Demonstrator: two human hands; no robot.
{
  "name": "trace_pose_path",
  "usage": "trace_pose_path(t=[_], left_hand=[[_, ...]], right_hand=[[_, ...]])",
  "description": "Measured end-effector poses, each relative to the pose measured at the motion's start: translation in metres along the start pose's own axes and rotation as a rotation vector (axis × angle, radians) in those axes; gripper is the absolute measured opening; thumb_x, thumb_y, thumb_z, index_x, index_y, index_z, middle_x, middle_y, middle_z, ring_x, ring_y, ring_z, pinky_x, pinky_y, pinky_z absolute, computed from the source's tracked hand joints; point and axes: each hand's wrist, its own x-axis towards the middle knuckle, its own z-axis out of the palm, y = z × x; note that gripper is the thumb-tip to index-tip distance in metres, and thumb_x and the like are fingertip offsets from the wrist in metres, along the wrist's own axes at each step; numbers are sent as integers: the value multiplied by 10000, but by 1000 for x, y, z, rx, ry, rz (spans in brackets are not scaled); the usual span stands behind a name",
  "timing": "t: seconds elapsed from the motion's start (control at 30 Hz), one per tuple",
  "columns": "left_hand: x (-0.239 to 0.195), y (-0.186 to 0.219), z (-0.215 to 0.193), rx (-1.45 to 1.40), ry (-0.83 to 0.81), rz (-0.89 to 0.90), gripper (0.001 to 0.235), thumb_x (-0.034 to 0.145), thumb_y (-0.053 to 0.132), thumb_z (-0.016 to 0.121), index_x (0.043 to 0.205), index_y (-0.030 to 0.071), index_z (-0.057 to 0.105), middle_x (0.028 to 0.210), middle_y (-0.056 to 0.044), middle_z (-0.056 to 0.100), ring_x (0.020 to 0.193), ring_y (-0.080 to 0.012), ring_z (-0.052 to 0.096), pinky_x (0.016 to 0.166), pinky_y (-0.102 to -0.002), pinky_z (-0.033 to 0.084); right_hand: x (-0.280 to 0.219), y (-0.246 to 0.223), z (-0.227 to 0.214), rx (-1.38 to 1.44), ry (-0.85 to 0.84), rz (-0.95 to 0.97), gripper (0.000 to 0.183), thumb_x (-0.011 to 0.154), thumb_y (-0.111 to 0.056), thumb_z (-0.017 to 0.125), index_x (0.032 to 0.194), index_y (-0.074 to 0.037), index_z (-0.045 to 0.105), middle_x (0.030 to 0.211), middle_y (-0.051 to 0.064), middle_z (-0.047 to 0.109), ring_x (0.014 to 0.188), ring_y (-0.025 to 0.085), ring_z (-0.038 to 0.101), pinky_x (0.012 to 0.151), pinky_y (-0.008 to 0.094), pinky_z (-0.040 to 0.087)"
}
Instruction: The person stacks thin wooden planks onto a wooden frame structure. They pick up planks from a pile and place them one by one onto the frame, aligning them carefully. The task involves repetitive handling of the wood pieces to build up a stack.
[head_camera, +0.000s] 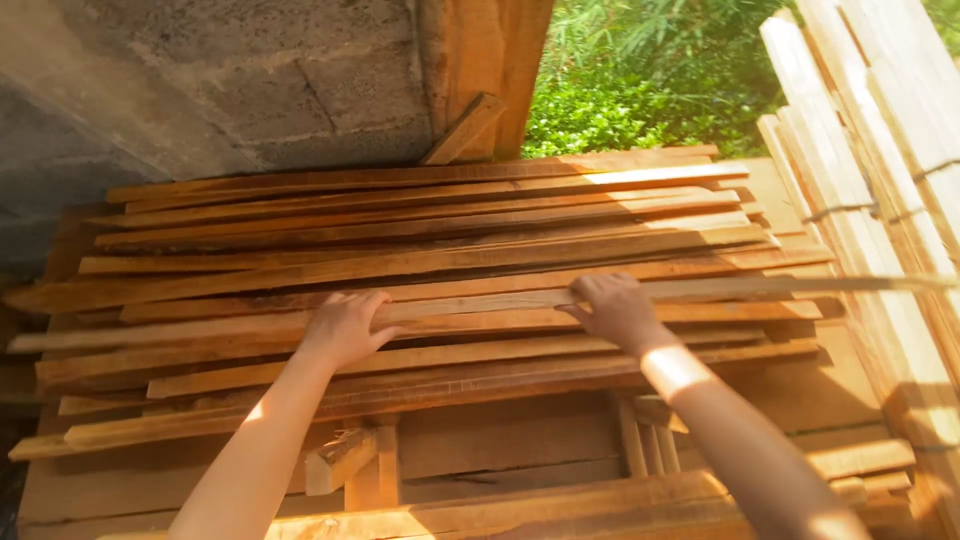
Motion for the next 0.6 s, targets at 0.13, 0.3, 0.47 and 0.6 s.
trace_pose_path(t=[0.13,0.3,0.47,0.6], left_hand=[[-43,48,-65,-31,-35,-57,527,925,604,620,1100,118,726,1128,-88,786,1122,-297,728,1004,-443,543],[-76,74,-48,126,113,-47,533,818,763,590,940,256,698,926,11,784,946,-281,767,846,-373,581],[-128,135,-47,14,121,-66,545,803,773,605,903,248,711,856,-30,778,926,-301,762,824,-382,581],[-172,162,-15,-115,153,-91,480,766,712,688,889,249,670,868,0,765,942,-263,741,812,-393,563]], right_hand=[[-2,-8,-108,20,-32,-5,361,873,-526,700,1082,-237,641,899,-18,715,911,188,734,839,360,553],[18,-66,-223,-144,-806,269,788,905,-832,357,1376,-228,542,1419,-3,635,1384,162,548,1301,488,179],[10,-116,-254,126,-678,286,671,883,-760,511,1240,-224,697,1223,-14,750,1248,215,649,1257,567,222],[-9,-169,-278,229,-756,369,620,848,-748,549,1157,-257,766,1077,2,796,1074,279,725,1022,444,512]])
